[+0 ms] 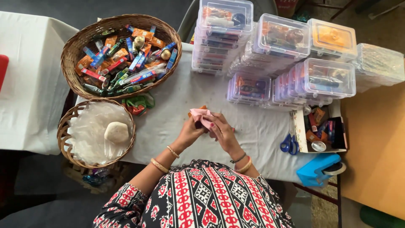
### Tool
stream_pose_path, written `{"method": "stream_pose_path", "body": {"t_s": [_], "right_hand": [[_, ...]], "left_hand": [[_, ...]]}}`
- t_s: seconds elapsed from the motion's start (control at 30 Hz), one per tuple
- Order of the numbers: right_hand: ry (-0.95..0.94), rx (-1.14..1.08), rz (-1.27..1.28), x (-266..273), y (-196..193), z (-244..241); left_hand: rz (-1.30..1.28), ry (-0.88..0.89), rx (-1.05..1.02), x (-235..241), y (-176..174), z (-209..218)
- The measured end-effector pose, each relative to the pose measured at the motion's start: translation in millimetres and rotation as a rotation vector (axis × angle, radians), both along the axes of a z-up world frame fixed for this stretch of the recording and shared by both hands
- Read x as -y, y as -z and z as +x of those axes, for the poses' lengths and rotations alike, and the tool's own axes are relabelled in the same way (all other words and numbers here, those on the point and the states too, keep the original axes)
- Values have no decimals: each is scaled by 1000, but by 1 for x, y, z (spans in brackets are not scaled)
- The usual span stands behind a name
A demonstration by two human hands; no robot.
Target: The person picks small packaged toiletry items from a wicker basket, wraps some in clear plastic, and places them into small transparent plastic storage boxes on the table. They occasionally wipe items with a pink cloth and stack filled boxes with others on the table.
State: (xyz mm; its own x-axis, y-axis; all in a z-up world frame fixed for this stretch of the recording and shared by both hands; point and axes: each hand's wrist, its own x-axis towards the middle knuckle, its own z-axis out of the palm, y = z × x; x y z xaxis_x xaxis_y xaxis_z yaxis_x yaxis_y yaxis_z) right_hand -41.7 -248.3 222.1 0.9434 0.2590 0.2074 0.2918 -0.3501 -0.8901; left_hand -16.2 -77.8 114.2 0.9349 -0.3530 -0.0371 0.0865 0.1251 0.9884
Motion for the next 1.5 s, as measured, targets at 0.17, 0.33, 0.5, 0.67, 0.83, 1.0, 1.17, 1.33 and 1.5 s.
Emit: {"method": "stream_pose_path", "body": {"t_s": [0.17,0.33,0.5,0.67,0.83,1.0,1.17,1.33,1.5], "right_hand": [[179,-145,53,5,20,-9],[257,-103,107,9,57,-27],[235,-358,12,16,60,-37],[355,-382,517,43,82,-30],[229,-261,628,35,60,-21],[227,224,-114,16,30,-18],[250,250,-84,26,44,-22],[593,-612,637,52,82,-25],[177,344,-169,28,31,-23]], "left_hand": [[-146,-42,-148,9,0,-2],[-455,-143,-369,19,-10,5],[-584,-191,-570,22,2,15],[-601,-97,-564,26,-22,11],[-615,81,-543,35,-23,5],[-640,111,-548,35,-6,10],[-674,167,-537,29,-8,7],[-717,173,-613,27,-5,6],[-684,242,-634,42,-10,-1]]}}
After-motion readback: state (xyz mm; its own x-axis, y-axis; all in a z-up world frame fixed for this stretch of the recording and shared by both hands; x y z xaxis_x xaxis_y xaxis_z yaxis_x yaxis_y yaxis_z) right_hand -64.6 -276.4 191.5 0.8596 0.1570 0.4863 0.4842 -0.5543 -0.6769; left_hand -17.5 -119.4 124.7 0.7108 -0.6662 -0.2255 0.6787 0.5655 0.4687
